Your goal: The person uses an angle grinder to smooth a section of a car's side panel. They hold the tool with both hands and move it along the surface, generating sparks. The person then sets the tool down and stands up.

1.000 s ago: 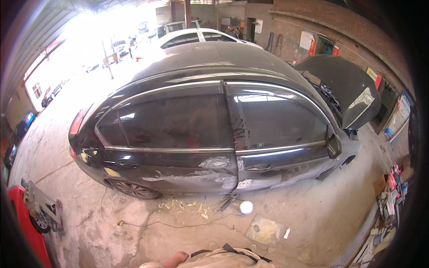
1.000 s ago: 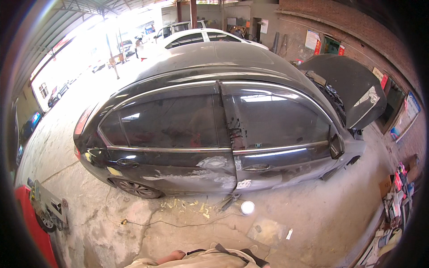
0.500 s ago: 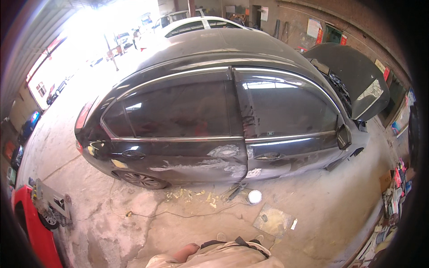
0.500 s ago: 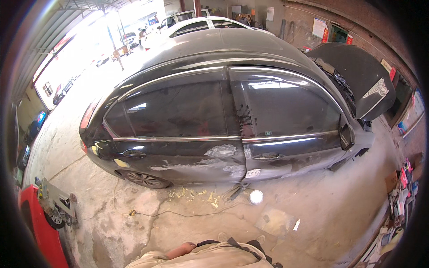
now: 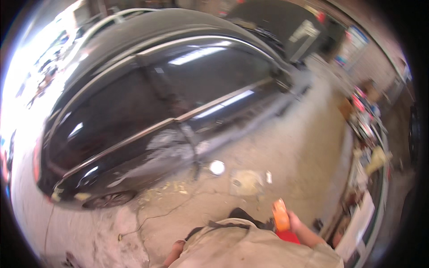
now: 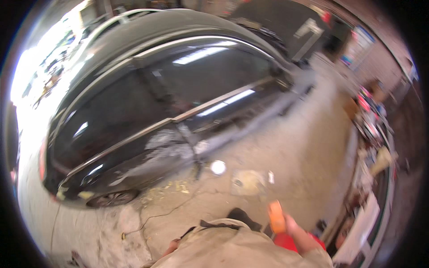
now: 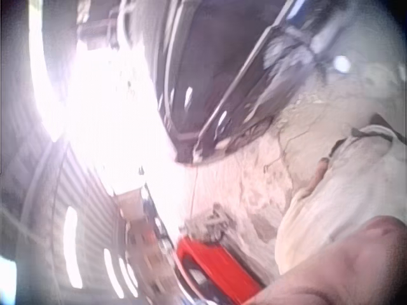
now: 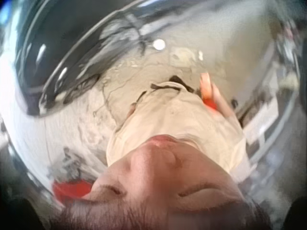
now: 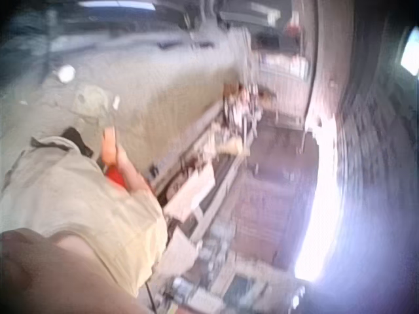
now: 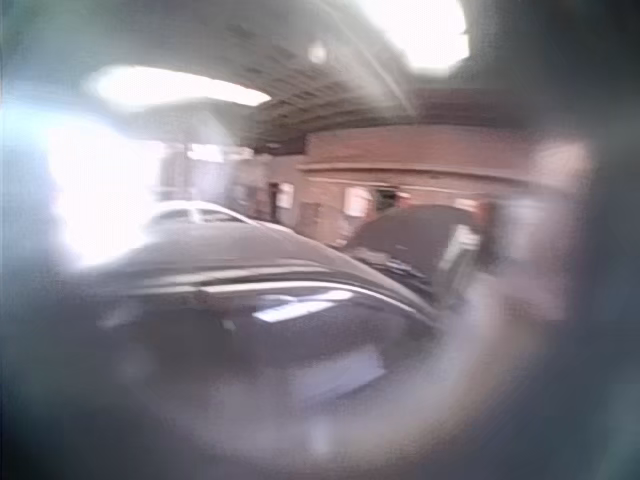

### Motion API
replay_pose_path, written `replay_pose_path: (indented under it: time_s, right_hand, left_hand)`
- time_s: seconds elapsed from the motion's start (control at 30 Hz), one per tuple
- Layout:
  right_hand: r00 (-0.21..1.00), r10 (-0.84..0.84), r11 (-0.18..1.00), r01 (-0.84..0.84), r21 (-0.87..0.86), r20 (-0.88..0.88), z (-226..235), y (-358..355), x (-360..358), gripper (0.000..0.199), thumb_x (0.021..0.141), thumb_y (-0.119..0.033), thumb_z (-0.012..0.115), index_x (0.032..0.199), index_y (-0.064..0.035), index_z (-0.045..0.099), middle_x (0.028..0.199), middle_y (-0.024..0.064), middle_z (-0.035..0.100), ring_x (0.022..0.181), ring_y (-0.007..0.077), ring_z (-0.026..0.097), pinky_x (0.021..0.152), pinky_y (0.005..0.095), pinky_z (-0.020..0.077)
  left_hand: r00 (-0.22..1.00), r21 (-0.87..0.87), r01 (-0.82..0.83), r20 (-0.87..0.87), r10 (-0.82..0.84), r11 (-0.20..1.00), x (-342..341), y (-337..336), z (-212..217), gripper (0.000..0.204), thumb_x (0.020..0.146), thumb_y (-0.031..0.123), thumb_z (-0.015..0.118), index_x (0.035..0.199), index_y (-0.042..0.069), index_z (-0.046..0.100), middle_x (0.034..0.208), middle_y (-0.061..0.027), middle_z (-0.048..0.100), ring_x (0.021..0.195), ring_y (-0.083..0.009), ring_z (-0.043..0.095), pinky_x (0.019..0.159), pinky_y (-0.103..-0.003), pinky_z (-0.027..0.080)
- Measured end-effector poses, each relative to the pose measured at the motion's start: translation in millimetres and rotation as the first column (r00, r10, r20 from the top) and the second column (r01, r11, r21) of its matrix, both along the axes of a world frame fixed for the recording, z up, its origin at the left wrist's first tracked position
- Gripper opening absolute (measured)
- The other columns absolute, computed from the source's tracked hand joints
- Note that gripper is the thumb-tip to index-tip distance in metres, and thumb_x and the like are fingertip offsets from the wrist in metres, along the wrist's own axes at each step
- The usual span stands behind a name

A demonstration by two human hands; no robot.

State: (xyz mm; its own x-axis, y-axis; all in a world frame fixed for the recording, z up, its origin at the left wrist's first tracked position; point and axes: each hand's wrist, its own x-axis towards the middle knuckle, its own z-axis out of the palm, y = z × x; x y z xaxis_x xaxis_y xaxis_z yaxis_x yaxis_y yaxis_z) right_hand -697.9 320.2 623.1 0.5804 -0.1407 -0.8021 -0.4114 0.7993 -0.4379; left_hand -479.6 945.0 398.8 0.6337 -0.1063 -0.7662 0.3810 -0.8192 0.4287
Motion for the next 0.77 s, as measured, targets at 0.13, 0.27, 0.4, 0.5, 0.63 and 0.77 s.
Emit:
replay_pose_path:
  time_s: [0.13,0.27,0.4,0.5,0.63,0.77]
  right_hand:
    - [0.888,-0.242,0.967,0.252,0.029,0.391,113,37,134,0.062,0.104,-0.053,0.039,0.143,-0.0060,0.051,0.122,0.0212,0.066,0.104,0.0361,0.067,0.090,0.0512,0.0547]
    - [0.726,-0.247,0.963,0.256,0.081,0.642,168,70,185,0.075,0.098,-0.062,0.045,0.146,-0.0054,0.048,0.125,0.0214,0.061,0.107,0.0362,0.064,0.093,0.0508,0.0526]
    - [0.622,-0.164,0.986,0.108,0.123,0.765,188,89,211,0.078,0.095,-0.062,0.052,0.150,-0.0063,0.044,0.131,0.0206,0.058,0.114,0.0352,0.061,0.098,0.0500,0.0505]
    - [0.606,-0.097,0.995,0.066,0.072,0.789,201,103,221,0.076,0.095,-0.052,0.060,0.151,-0.0048,0.043,0.134,0.0194,0.058,0.117,0.0324,0.061,0.101,0.0483,0.0505]
    - [0.626,0.181,0.929,0.143,-0.340,0.758,199,106,229,0.078,0.087,-0.020,0.077,0.153,-0.0008,0.041,0.139,0.0156,0.056,0.122,0.0269,0.060,0.105,0.0434,0.0507]
    - [0.819,0.440,0.454,0.152,-0.878,0.369,215,108,239,0.087,0.081,-0.007,0.083,0.156,-0.0032,0.039,0.141,0.0121,0.055,0.129,0.0264,0.056,0.108,0.0404,0.0489]
  left_hand:
    - [0.997,0.025,0.048,-0.067,-0.046,0.999,-15,30,-18,0.042,0.087,0.046,0.071,0.110,0.012,0.080,0.104,-0.0162,0.078,0.100,-0.0291,0.075,0.088,-0.040,0.058]
    - [0.997,0.033,0.067,-0.040,-0.066,0.997,-7,29,-38,0.040,0.090,0.041,0.069,0.112,0.009,0.079,0.103,-0.0158,0.078,0.099,-0.0275,0.075,0.087,-0.039,0.058]
    - [1.000,-0.058,-0.031,-0.001,0.031,0.998,15,26,-21,0.035,0.094,0.035,0.066,0.112,0.007,0.078,0.102,-0.0156,0.078,0.099,-0.0255,0.074,0.087,-0.038,0.057]
    - [0.998,-0.101,-0.046,0.034,0.050,0.994,23,12,-11,0.032,0.094,0.030,0.065,0.112,0.006,0.078,0.104,-0.0159,0.078,0.100,-0.0243,0.074,0.088,-0.037,0.057]
    - [0.996,-0.136,-0.087,-0.010,0.087,0.987,24,0,-6,0.032,0.093,0.027,0.066,0.114,0.006,0.077,0.107,-0.0147,0.078,0.102,-0.0233,0.073,0.091,-0.036,0.056]
    - [1.000,-0.125,0.019,0.003,-0.018,0.992,17,4,5,0.034,0.091,0.028,0.068,0.117,0.008,0.077,0.108,-0.0131,0.078,0.106,-0.0229,0.073,0.094,-0.035,0.055]
